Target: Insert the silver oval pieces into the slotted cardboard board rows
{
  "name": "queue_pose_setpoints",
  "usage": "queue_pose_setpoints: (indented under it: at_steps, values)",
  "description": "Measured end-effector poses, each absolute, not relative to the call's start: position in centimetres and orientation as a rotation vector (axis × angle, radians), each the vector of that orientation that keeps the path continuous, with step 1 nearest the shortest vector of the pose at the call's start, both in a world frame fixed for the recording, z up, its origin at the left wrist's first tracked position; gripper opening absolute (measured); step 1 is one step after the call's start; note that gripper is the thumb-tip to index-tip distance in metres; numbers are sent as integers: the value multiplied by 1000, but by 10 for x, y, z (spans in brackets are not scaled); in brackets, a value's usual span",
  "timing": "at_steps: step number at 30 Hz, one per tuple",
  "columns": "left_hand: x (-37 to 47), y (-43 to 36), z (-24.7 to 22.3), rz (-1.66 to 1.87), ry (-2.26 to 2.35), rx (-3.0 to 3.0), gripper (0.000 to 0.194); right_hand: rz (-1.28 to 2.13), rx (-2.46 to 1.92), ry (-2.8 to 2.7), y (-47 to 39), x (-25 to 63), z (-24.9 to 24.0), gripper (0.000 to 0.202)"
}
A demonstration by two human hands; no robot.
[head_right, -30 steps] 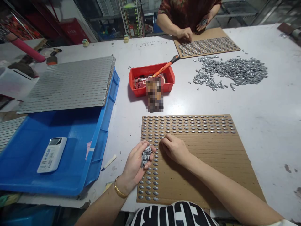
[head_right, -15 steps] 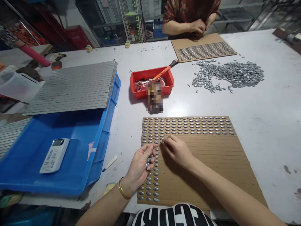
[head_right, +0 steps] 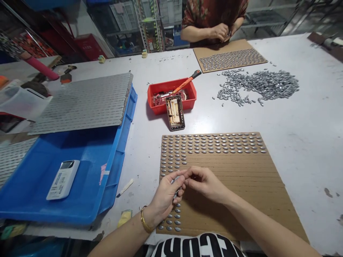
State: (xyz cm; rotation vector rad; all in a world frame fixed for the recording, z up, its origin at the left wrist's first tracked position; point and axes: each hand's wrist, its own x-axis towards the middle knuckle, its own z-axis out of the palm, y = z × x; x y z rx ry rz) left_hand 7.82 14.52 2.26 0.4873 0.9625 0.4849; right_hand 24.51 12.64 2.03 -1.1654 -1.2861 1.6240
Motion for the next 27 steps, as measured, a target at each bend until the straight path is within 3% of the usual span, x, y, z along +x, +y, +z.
queue_pose_setpoints:
  at_steps: [4,9,13,22,27]
  values:
    - [79,147,23,524,997,489,39,1313,-1342,-1399,122,247,17,20]
    - [79,146,22,498,1002,533,38,1055,-1327,-1637,118,247,23,12]
    - [80,144,23,491,1010,491,37,841,-1245,-1830,113,249,23,18]
    - [67,165,37,684,1043,374,29,522,-1452,-1889,139,282,-18,14]
    - [71,160,36,610,1034,404,21,381,-1518,-2079,157,283,-33,21]
